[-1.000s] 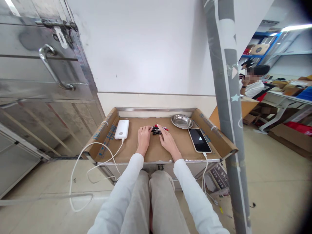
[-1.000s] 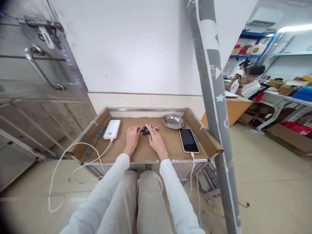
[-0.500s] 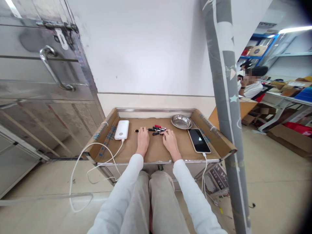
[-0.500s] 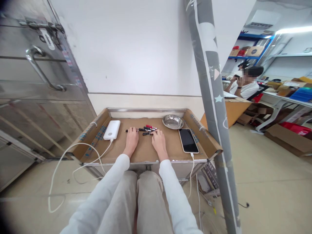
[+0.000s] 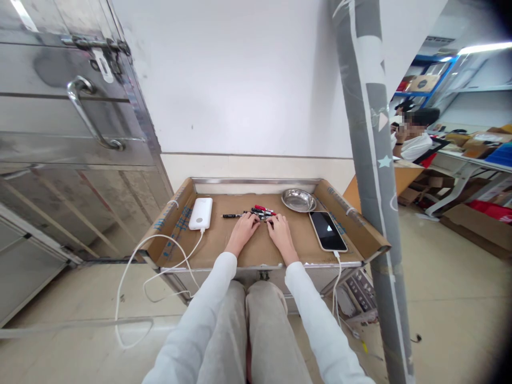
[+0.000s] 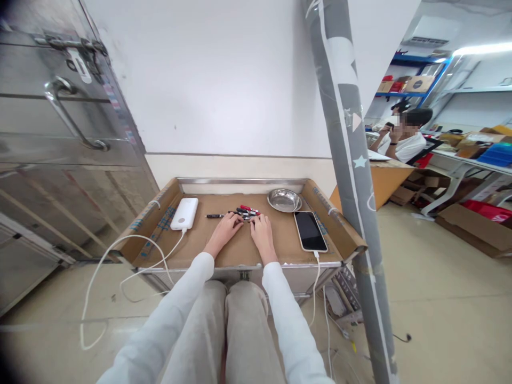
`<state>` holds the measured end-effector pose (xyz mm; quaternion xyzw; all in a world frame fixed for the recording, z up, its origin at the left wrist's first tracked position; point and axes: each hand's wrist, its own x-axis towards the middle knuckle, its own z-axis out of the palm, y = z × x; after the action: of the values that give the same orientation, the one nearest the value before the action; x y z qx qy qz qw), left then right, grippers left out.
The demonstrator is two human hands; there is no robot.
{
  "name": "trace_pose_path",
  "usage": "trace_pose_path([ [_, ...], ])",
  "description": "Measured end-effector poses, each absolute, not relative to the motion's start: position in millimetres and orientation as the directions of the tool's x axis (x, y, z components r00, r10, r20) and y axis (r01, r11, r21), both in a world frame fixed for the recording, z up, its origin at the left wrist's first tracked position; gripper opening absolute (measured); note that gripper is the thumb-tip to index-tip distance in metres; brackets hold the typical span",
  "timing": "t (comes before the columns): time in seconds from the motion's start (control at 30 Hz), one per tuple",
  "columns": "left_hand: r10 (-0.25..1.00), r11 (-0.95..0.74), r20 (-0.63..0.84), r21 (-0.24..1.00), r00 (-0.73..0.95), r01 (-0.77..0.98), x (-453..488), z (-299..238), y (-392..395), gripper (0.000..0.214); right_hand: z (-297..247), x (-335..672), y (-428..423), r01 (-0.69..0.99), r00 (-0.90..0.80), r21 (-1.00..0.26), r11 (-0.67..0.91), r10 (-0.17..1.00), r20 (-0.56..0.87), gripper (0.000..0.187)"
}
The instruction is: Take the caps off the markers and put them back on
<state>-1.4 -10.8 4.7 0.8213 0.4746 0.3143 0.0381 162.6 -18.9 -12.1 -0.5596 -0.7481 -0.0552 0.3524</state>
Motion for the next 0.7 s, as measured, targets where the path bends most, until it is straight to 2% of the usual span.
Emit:
trace_pose_path([
  [0.13, 0.824, -0.512, 0.463, 0.360, 0.327, 0.780, 2.0, 6.4, -9.1, 0.007, -17.1, 162.2, -13.9, 0.786, -0.155, -0.409, 0.463, 0.789, 0.594, 0.027],
  [0.23, 0.824, -0.521, 0.453, 0.371, 0.340, 0.769, 3.3, 6.8, -8.2, 0.007, -18.9, 162.3, -11.9, 0.753, -0.150, -0.451, 0.478, 0.793, 0.590, 0.028],
  [0.7, 0.804, -0.571, 0.454, 0.404, 0.385, 0.715, 2.0, 5.1, -8.1, 0.008, -17.9, 164.8, -10.1, 0.739, -0.155, -0.478, 0.475, 0.810, 0.565, 0.027],
])
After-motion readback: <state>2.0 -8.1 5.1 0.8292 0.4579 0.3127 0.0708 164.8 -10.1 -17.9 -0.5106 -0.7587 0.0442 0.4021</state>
